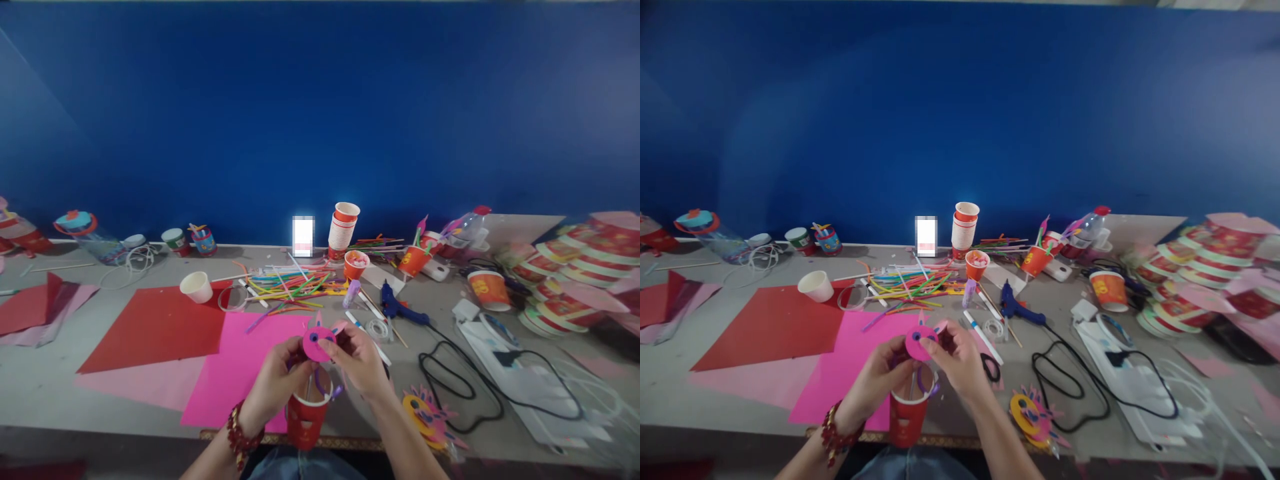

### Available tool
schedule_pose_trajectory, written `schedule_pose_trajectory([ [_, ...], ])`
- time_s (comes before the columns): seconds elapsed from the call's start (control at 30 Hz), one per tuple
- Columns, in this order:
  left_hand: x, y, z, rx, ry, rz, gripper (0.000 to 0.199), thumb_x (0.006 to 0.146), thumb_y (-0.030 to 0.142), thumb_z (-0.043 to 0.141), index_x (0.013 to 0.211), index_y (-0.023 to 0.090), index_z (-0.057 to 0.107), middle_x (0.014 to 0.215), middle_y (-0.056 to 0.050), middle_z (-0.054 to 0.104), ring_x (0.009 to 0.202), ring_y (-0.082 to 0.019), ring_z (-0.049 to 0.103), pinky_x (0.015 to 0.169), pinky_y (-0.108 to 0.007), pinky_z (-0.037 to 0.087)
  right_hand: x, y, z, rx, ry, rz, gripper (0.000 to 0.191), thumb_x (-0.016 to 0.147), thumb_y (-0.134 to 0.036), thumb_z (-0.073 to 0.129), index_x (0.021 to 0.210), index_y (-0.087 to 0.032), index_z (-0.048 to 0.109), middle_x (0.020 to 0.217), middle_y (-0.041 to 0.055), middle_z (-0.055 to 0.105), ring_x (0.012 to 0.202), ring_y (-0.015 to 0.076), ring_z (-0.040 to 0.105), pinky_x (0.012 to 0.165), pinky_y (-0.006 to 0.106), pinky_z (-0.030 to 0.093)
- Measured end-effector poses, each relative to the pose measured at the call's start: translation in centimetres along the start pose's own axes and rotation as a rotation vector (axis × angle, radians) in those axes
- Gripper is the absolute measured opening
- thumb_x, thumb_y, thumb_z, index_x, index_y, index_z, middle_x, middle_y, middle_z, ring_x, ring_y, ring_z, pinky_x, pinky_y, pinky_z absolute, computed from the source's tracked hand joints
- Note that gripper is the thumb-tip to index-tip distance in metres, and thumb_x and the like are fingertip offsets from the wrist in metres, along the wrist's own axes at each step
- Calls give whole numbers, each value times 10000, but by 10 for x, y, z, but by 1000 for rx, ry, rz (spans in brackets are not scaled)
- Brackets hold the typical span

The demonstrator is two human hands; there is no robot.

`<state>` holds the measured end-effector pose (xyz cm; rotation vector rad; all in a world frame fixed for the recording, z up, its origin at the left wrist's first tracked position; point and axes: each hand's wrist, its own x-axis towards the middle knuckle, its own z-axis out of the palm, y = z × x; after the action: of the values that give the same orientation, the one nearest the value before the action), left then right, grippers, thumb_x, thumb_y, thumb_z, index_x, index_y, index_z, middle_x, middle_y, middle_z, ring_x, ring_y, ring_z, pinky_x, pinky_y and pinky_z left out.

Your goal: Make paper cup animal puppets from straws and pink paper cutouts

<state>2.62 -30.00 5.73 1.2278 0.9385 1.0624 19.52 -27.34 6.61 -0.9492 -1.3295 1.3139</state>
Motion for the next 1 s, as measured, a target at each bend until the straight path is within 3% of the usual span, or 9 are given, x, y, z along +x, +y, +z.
schedule_pose_trajectory([
  [0.2, -2, 4, 1, -60, -29, -12, 275, 851, 298, 694, 1078, 142, 689, 974, -88, 727, 862, -204, 658, 832, -306, 506, 1, -3, 3, 3, -7, 19, 263, 787, -405, 766, 814, -185, 622, 718, -8, 614, 648, 140, 543, 621, 254, 437],
  [0.4, -5, 2, 2, -132, 26, -47, 342, 833, 373, 716, 1092, 152, 681, 967, -81, 720, 855, -203, 649, 788, -291, 515, 0, -3, 3, -107, 21, 0, 259, 807, -412, 742, 794, -181, 626, 708, -1, 606, 639, 146, 535, 604, 257, 432],
  [0.67, -2, -3, 0, 65, 53, -5, 301, 880, 420, 666, 950, 130, 707, 819, -68, 691, 792, -195, 635, 742, -275, 506, -6, 7, 1, -224, 9, -70, 244, 859, -357, 694, 730, -196, 563, 662, -30, 530, 620, 131, 489, 583, 246, 408],
  [0.87, -2, 3, 0, 91, 43, 42, 311, 881, 419, 661, 989, 133, 715, 857, -75, 706, 800, -194, 631, 775, -281, 507, -5, 4, 4, -133, -21, -21, 227, 835, -386, 722, 883, -193, 614, 755, 0, 617, 680, 155, 565, 626, 256, 457],
  [1.0, -2, 3, 0, 97, 43, 63, 308, 893, 411, 645, 1022, 142, 718, 916, -84, 722, 816, -197, 634, 789, -282, 510, -3, 2, 6, -41, -39, 27, 391, 754, -407, 798, 1018, -197, 600, 822, 11, 638, 706, 169, 598, 643, 267, 483],
])
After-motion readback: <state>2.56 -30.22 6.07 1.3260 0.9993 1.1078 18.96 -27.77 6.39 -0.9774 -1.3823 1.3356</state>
